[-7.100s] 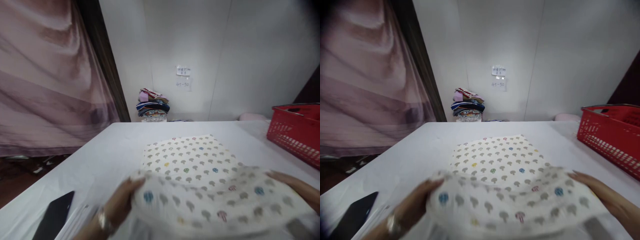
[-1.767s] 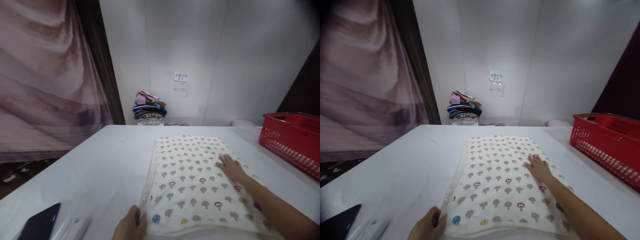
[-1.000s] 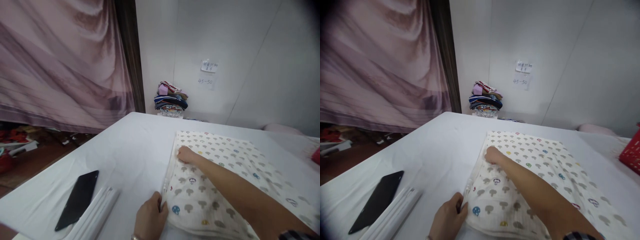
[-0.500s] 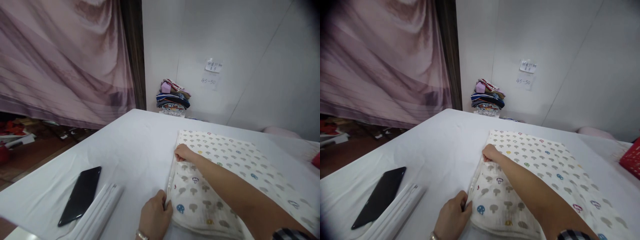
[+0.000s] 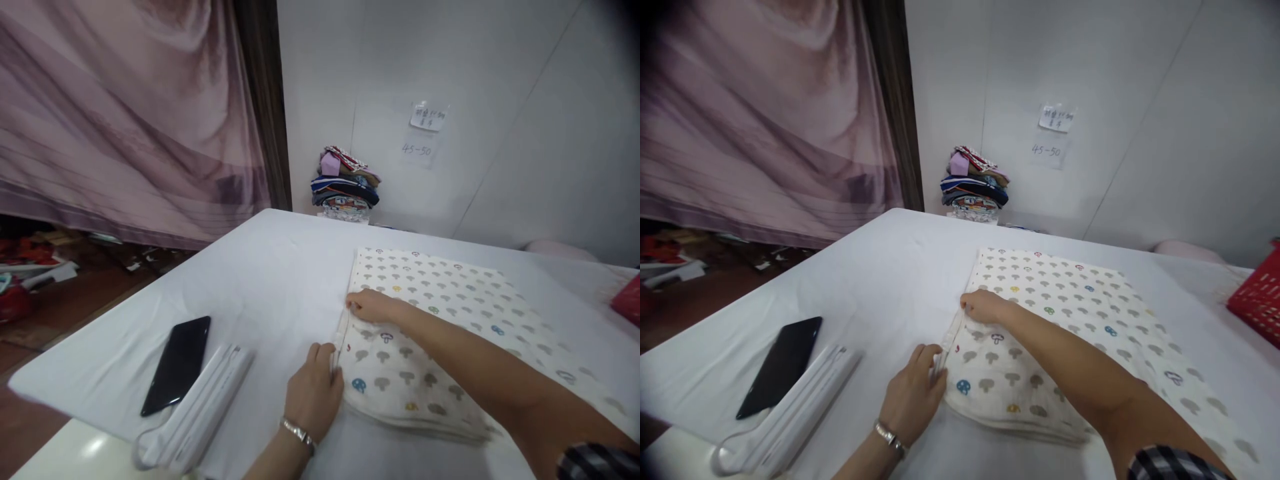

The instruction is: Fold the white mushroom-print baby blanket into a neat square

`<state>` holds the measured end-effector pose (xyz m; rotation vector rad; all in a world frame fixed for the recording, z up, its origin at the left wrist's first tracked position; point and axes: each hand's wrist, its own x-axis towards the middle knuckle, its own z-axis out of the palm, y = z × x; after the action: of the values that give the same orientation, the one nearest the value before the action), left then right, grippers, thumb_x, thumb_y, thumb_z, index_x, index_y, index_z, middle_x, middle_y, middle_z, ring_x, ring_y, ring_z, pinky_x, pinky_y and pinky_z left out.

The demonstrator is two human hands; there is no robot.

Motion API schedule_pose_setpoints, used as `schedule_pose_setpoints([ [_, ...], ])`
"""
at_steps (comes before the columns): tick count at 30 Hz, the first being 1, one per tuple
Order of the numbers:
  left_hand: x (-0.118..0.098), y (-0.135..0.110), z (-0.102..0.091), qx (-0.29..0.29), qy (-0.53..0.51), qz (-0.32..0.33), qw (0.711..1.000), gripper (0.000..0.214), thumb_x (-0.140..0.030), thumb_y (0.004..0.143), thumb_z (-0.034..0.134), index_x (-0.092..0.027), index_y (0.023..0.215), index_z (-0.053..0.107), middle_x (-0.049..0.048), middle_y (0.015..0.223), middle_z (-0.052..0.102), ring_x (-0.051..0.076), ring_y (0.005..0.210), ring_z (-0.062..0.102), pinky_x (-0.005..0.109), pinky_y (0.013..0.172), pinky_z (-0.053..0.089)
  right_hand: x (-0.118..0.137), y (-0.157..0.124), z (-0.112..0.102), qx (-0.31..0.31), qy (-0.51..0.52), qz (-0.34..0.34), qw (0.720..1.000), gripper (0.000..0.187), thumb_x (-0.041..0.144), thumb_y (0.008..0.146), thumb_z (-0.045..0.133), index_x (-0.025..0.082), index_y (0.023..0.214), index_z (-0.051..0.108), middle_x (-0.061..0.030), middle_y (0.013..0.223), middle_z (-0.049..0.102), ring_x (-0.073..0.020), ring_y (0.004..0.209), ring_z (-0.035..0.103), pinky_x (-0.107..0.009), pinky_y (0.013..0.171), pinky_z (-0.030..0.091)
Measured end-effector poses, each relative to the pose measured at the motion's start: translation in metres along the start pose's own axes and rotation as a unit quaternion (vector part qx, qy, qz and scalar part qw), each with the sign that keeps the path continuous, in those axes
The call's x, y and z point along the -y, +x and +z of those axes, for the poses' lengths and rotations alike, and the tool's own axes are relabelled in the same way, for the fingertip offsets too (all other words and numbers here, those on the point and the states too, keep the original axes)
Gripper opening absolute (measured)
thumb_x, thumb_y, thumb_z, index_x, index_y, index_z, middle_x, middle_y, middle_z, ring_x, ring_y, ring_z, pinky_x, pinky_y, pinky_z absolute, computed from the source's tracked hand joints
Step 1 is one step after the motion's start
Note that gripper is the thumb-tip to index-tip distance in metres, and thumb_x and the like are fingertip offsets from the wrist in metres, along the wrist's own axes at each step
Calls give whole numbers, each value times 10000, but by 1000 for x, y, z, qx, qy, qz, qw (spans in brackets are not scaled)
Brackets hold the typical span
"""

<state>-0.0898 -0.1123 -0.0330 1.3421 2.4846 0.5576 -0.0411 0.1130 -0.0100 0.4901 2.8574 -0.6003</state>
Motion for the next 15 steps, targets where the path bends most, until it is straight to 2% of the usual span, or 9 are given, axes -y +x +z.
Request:
schedule_pose_setpoints([
  [3,-3,8,-2,10,32,22,999,193,-332,842,419,-244,989,507,17,1016,524,145,777,577,262,592,355,3,2,3,5,-43,-32,999,273,189,790,422,249,1000,585,-57,936,611,-182,810,532,-231,615,332],
  [6,-5,17,-2,33,42,16,998,212,-412,835,439,-221,862,527,8,946,529,140,757,569,261,581,343,3,3,3,10,-73,-47,996,183,192,794,425,227,878,584,-49,846,610,-175,752,513,-228,573,295],
  [12,-3,20,5,34,14,-11,999,115,-280,817,453,-199,747,495,-8,843,544,105,721,540,244,610,331,6,6,4,-24,-60,-28,998,164,179,808,412,217,865,560,-30,820,602,-140,698,500,-213,547,275],
  [15,-3,17,5,30,24,-14,999,105,-267,814,442,-200,745,484,-6,845,545,109,718,543,248,607,328,9,11,8,-39,-55,-17,998,172,172,799,421,210,857,579,-38,826,612,-154,723,516,-225,562,280],
])
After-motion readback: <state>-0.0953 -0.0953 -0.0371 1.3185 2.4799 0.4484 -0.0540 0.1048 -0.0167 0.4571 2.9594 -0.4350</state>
